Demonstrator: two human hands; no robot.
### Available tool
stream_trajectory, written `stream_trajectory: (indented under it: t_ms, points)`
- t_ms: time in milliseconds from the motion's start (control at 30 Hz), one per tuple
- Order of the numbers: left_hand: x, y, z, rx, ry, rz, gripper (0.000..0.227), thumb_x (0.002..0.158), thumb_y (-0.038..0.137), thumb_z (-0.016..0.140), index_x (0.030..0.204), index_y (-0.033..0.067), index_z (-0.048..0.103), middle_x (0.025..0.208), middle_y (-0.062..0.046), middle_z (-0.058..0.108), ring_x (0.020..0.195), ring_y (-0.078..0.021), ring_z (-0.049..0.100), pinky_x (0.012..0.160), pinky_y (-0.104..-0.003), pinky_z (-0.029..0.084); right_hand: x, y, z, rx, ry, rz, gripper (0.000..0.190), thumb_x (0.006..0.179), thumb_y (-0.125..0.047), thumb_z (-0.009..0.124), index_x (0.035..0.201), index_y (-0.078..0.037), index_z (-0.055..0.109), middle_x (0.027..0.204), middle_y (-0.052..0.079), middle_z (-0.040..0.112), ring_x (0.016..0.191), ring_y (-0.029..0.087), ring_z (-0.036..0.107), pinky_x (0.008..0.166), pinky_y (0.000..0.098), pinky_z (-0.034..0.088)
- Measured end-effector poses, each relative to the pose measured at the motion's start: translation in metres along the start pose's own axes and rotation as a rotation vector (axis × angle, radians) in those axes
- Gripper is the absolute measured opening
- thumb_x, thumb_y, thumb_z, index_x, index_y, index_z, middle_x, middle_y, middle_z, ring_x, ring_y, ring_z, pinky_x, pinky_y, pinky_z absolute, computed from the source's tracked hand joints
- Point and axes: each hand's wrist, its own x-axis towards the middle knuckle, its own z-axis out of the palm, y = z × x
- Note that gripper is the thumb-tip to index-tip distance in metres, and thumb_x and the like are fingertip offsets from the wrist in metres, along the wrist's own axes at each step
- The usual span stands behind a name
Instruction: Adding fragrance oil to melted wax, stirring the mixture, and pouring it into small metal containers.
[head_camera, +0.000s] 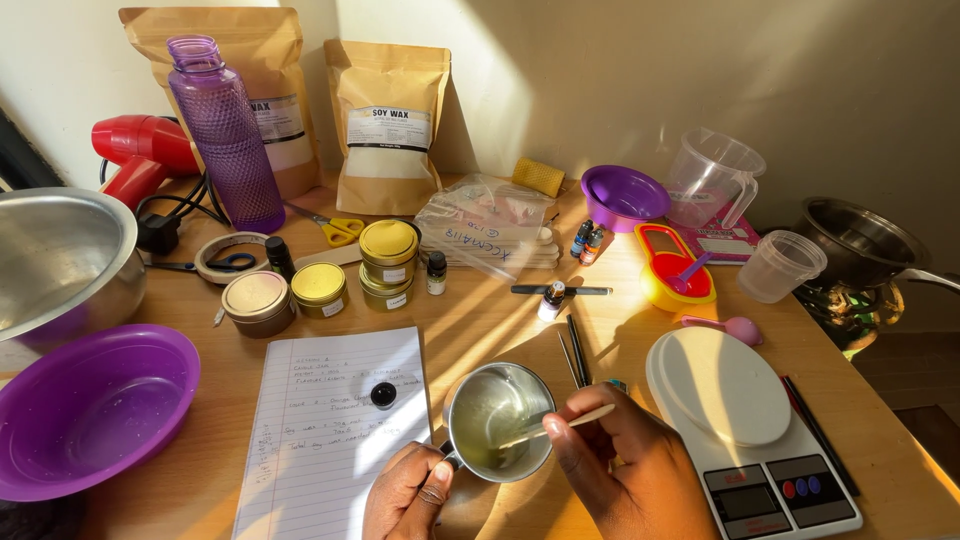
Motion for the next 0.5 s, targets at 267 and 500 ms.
stream_trajectory:
  t_ms: [267,500]
  points:
    - [0.001,-0.001,0.0,0.009,-0.006,0.005,0.03,0.084,0.023,0.058,0.057,0.009,0.056,0.062,0.001,0.054,0.051,-0.012,0.047,0.046,-0.025,0.038,-0.003,0.008,0.018,0.44,-0.054,-0.078,0.018,0.084,-0.023,0.062,0.091,-0.006,0.063,0.074,0.007,0.068,0.065,0.014,0.067,0.063,0.0247,0.053]
    - [0.0,0.008,0.002,-0.03,0.028,-0.032,0.031,0.082,0.022,0.058,0.055,0.0074,0.056,0.06,0.0,0.053,0.043,-0.0122,0.046,0.038,-0.025,0.038,-0.003,-0.005,0.017,0.245,0.105,-0.119,0.014,0.083,-0.023,0.064,0.091,-0.012,0.065,0.078,-0.002,0.066,0.06,0.008,0.053,0.059,0.0202,0.045]
